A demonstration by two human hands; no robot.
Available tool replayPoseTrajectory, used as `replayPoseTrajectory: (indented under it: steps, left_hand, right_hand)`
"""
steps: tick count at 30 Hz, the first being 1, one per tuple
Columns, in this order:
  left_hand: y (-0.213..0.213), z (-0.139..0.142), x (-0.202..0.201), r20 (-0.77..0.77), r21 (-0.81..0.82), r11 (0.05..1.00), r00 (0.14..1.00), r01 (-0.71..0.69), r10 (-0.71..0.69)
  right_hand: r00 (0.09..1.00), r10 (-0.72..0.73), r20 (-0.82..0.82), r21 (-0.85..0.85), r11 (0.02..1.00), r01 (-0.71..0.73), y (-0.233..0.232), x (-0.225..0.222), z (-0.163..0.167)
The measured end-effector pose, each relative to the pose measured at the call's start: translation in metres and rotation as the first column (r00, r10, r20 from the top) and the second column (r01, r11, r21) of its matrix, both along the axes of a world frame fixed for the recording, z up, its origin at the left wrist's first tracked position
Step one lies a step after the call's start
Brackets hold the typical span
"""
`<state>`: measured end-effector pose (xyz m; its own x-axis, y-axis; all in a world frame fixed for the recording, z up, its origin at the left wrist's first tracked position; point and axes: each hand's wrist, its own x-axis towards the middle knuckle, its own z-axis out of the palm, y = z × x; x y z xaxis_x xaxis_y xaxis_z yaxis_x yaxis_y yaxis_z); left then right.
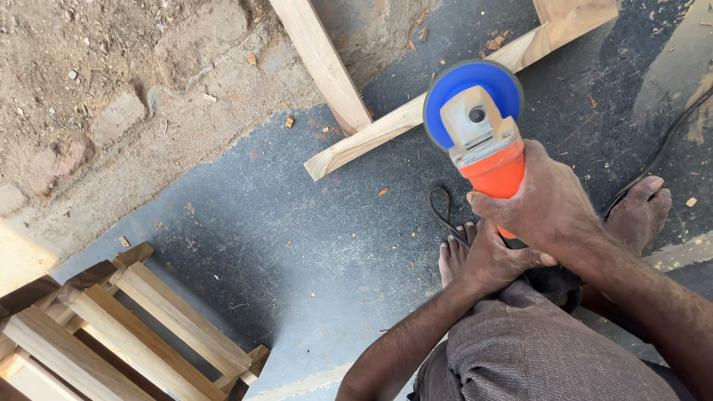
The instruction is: The person uses an angle grinder with a sanding disc to smooth the surfaces of a wooden frame. They move the tool along the edges and corners of the frame, generating sawdust as they work.
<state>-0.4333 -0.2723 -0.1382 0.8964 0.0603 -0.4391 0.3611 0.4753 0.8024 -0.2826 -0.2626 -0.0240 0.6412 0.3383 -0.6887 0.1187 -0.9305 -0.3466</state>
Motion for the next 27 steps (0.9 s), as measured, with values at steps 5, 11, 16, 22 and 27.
replayPoseTrajectory:
  steps: [5, 11, 16, 22, 27]
  left_hand:
    - [-0.005, 0.009, 0.022, 0.109, -0.223, 0.973, 0.991, -0.053, 0.079]
    - [0.009, -0.003, -0.013, 0.016, -0.134, 0.984, 0.993, -0.115, 0.118]
    - [0.012, -0.009, -0.044, -0.038, -0.286, 0.916, 0.958, -0.282, 0.283]
    - [0.011, 0.0, -0.02, -0.169, 0.276, 0.961, 0.985, 0.004, 0.044]
    - [0.001, 0.009, 0.005, -0.052, -0.037, 0.996, 0.996, -0.075, 0.073]
  right_hand:
    - [0.993, -0.082, 0.079, -0.051, 0.995, 0.086, -0.016, 0.016, 0.011]
    - [0.996, 0.005, -0.093, 0.036, 0.999, -0.001, 0.009, -0.003, -0.002]
    - [0.976, 0.124, -0.177, 0.061, 0.992, -0.115, 0.033, -0.027, -0.019]
    - [0.991, 0.115, -0.075, -0.022, 0.993, -0.117, 0.021, -0.018, -0.016]
    - [0.998, 0.066, -0.013, -0.029, 0.997, -0.066, -0.002, -0.003, -0.012]
